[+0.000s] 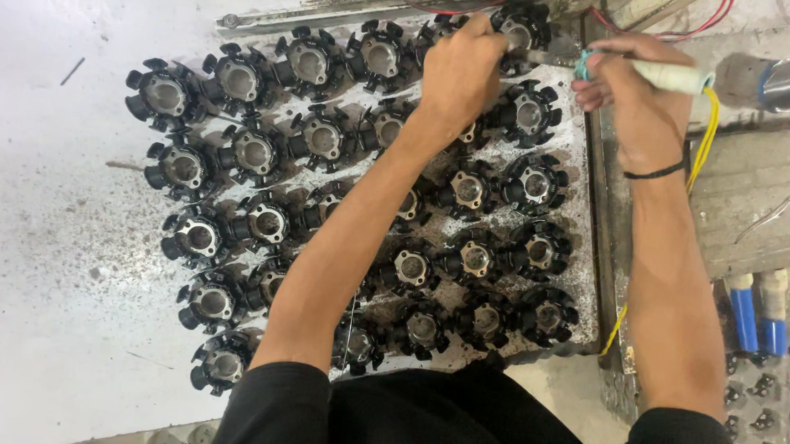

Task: The person arranges black motor components on the workbench and in trays, then uses a soldering iron to solder a wire onto each component one at a time, placing finished units in rows on the bench.

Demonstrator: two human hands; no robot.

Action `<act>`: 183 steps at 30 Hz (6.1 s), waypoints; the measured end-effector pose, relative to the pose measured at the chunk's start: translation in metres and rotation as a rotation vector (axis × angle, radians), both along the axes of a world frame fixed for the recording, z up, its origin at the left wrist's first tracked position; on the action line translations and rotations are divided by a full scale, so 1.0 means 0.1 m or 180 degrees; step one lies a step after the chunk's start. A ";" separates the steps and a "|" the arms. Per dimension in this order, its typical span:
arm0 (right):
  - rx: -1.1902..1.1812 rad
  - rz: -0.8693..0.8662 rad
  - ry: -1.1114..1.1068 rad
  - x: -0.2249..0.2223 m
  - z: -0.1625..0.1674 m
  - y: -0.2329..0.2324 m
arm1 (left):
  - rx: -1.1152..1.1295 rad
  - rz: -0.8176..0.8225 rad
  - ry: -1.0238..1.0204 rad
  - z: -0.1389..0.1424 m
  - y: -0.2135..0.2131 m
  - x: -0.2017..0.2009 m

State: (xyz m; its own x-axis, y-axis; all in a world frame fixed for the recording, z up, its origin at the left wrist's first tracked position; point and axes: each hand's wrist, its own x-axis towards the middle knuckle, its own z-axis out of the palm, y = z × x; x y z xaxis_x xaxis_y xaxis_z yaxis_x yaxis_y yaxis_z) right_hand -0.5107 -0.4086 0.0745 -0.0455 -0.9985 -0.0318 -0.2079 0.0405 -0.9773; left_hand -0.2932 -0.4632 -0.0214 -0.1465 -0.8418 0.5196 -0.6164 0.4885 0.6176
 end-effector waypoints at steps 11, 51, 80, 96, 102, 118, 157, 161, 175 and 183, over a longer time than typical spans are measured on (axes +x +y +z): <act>0.0079 -0.0330 -0.0521 -0.05 0.18 -0.07 | 0.0198 0.0378 0.0378 0.33 0.15 0.33; -0.0095 -0.0159 -0.0961 0.60 -0.14 0.53 | 0.0515 0.0467 0.0057 0.45 0.77 1.00; 0.0228 0.0292 -0.0064 0.64 0.19 0.65 | 0.0092 -0.0065 0.0030 0.48 1.10 0.76; -0.0261 -0.0298 -0.0626 0.33 -0.43 2.11 | 0.0585 -0.0505 -0.0273 0.65 1.79 0.86; -0.0123 -0.0196 -0.0461 0.44 -0.27 2.00 | 0.0550 -0.0516 -0.0270 0.36 1.85 0.80; 0.0232 0.0114 0.0270 0.57 0.26 1.73 | 0.0549 -0.0562 -0.0169 0.53 1.81 0.75; 0.0100 -0.0326 0.0816 0.49 0.22 2.84 | 0.0610 -0.0618 -0.0136 0.84 2.68 0.80; -0.0123 -0.0838 -0.0636 0.36 -0.09 3.15 | 0.0031 -0.0402 -0.0224 1.06 2.81 1.01; -0.0115 -0.0959 0.0443 0.24 -0.41 4.10 | 0.0978 -0.1215 -0.0272 0.64 3.29 0.75; -0.0288 -0.0630 0.1205 0.41 -0.07 3.88 | 0.0904 -0.1301 -0.0384 0.60 3.33 0.65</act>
State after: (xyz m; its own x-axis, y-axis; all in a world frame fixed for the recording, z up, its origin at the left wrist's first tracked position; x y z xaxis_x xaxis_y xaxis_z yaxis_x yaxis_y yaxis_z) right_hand -0.4699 -0.0208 0.0670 -0.2280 -0.9673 0.1111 -0.5489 0.0335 -0.8352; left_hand -0.2286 -0.1299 0.0387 -0.5381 -0.8087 0.2376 -0.4852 0.5278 0.6972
